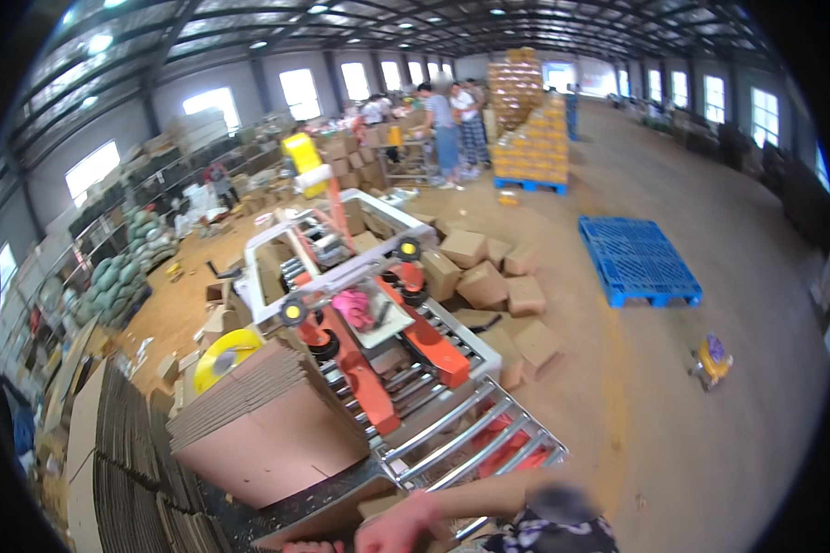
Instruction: The person repeatedly picks flat cardboard sheets, places them on a conveyor-fed box-making machine, and removes formed boxes. The person stacks the finished boxes on a nearby pallet. Other workers are visible in the background.
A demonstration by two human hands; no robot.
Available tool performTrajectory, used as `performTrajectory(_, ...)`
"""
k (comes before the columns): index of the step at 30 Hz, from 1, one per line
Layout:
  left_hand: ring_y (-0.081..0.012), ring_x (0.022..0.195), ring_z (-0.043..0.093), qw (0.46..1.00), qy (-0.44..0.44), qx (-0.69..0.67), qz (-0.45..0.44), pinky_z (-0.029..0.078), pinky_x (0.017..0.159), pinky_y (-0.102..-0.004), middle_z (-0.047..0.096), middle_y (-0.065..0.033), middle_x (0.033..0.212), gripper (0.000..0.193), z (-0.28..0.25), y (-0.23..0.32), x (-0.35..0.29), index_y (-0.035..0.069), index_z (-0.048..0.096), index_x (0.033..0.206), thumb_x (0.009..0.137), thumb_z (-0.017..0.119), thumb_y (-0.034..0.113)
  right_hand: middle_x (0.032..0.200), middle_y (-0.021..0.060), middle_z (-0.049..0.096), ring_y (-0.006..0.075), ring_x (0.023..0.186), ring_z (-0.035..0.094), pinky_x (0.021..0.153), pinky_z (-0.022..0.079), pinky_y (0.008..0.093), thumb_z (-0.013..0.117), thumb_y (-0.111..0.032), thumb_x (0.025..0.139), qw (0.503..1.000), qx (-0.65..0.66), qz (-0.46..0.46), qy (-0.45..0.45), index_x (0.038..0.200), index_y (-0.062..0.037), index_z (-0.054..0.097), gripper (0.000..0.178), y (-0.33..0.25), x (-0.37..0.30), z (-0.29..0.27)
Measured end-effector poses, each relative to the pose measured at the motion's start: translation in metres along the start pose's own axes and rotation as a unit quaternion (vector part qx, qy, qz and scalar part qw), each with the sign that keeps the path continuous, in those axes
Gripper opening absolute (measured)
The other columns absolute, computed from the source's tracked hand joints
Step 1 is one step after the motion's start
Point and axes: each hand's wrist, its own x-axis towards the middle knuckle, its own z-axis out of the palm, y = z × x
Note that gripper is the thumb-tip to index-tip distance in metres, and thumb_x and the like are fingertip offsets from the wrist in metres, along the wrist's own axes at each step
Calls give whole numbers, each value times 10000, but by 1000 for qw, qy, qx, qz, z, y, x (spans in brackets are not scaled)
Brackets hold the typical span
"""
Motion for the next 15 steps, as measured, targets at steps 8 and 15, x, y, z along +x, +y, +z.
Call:
performTrajectory(8,-415,1203,464,958,135,-157,199,363,986,-546,509,-190,1305,388,6,-37,-41,65,589,1219,914,531,297,1248,150,591,344,1210,540,1047,399,504,568,-180,910,857,-297,-105,407,1141,-54,601,265,13,23,59)
performTrajectory(15,-384,1062,560,884,455,-3,106,433,920,-517,561,-252,1179,352,24,-32,-2,15,576,1116,869,592,266,1384,115,511,350,1365,379,1144,165,565,559,-354,923,837,-293,190,422,1146,-39,609,389,-13,-62,58)
